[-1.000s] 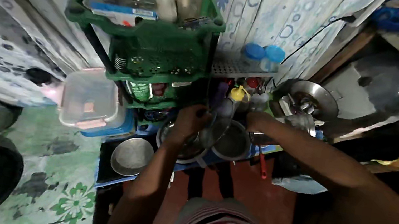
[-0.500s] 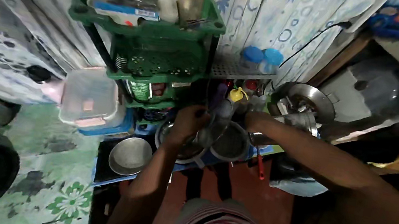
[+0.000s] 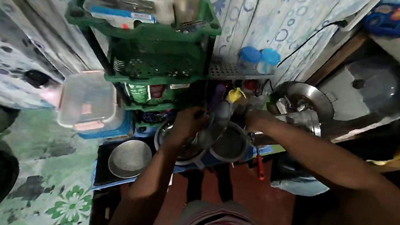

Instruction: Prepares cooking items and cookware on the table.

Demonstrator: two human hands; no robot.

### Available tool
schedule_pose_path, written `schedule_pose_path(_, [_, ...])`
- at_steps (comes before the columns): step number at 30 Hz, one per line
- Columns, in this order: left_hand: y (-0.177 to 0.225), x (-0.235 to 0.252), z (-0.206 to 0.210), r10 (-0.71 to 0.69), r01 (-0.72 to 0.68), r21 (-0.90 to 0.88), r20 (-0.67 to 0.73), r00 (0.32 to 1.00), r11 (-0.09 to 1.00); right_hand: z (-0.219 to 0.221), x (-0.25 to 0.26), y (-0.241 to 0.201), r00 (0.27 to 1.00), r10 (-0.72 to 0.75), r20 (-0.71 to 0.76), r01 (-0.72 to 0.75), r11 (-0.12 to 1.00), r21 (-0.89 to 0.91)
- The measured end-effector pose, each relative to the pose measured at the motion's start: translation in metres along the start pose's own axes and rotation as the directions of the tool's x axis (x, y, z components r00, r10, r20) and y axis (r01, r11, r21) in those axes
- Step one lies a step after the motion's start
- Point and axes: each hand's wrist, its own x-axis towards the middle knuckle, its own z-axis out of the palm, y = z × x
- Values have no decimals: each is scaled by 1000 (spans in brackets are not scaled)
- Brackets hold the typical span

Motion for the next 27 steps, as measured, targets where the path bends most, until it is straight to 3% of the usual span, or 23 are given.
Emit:
schedule_pose_path(6, [1,-1,1,5,-5,-21,-5,1000,1000,10,-1,9,990,-44,-134,50,998,42])
schedule_pose_path(9, [3,-2,1,18,-18,-22,-14,1000,1000,-6,-10,4,998,-14,-68,15,1000,6])
schedule_pose_path(17, [5,-1,5,10,-9,-60,6,1000,998,-2,4,21,992,-98,-86,94,994,-49])
schedule_pose_path(23, [10,1,8,13,-11,-48,30,999,999,2,9,40,997,-70,-35,71,997,17])
schedule_pose_path(27, [11,4,13,7,-6,-45,38,999,999,22,27,76,996,-76,-55,85,979,186])
